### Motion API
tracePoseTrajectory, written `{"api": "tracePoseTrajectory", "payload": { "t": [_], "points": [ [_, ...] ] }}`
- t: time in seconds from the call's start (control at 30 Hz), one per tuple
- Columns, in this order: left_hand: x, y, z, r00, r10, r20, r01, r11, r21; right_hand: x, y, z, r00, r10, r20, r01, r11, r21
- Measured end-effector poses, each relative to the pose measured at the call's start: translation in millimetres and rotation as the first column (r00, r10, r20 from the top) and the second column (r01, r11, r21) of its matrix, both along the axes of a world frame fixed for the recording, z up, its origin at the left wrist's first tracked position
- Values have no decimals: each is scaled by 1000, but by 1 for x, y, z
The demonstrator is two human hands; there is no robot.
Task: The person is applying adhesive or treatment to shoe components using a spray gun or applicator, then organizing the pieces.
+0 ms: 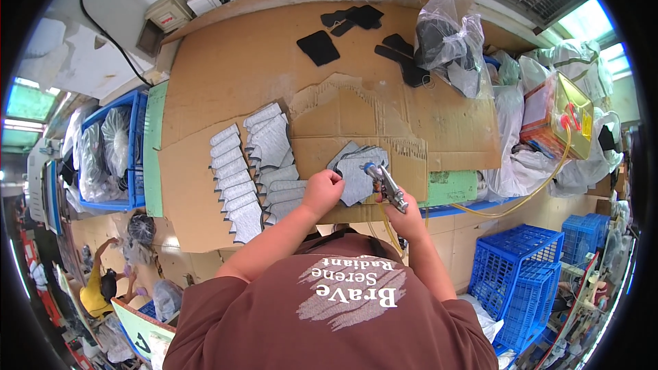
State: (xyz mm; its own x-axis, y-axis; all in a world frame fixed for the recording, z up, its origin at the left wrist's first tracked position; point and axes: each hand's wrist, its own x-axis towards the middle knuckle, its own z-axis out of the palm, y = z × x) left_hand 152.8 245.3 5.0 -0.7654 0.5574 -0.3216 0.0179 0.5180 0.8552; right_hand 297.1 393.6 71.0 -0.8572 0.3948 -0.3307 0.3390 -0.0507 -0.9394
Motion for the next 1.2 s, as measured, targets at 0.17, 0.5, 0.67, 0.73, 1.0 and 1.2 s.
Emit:
{"api": "tracePoseTrajectory", "payload": {
  "t": [0.17,0.5,0.67,0.73,1.0,1.2],
  "points": [
    [6,-1,-9,995,93,45,-95,995,32,-3,-3,-4,998,37,45,-39,998,40],
    [7,3,-7,998,46,50,-47,999,13,-1,-11,-21,996,79,50,-80,997,13],
    [6,3,-6,998,44,47,-45,999,11,-10,-15,-13,998,52,20,-53,997,57],
    [6,3,-6,998,38,48,-38,999,-7,-12,-17,-11,1000,25,-2,-24,998,62],
    [5,5,-6,1000,21,23,-21,1000,-4,-9,-17,-12,999,-23,34,24,999,-23],
    [5,4,-9,1000,28,4,-28,999,14,0,-8,-12,996,-88,6,88,996,9]
  ]
}}
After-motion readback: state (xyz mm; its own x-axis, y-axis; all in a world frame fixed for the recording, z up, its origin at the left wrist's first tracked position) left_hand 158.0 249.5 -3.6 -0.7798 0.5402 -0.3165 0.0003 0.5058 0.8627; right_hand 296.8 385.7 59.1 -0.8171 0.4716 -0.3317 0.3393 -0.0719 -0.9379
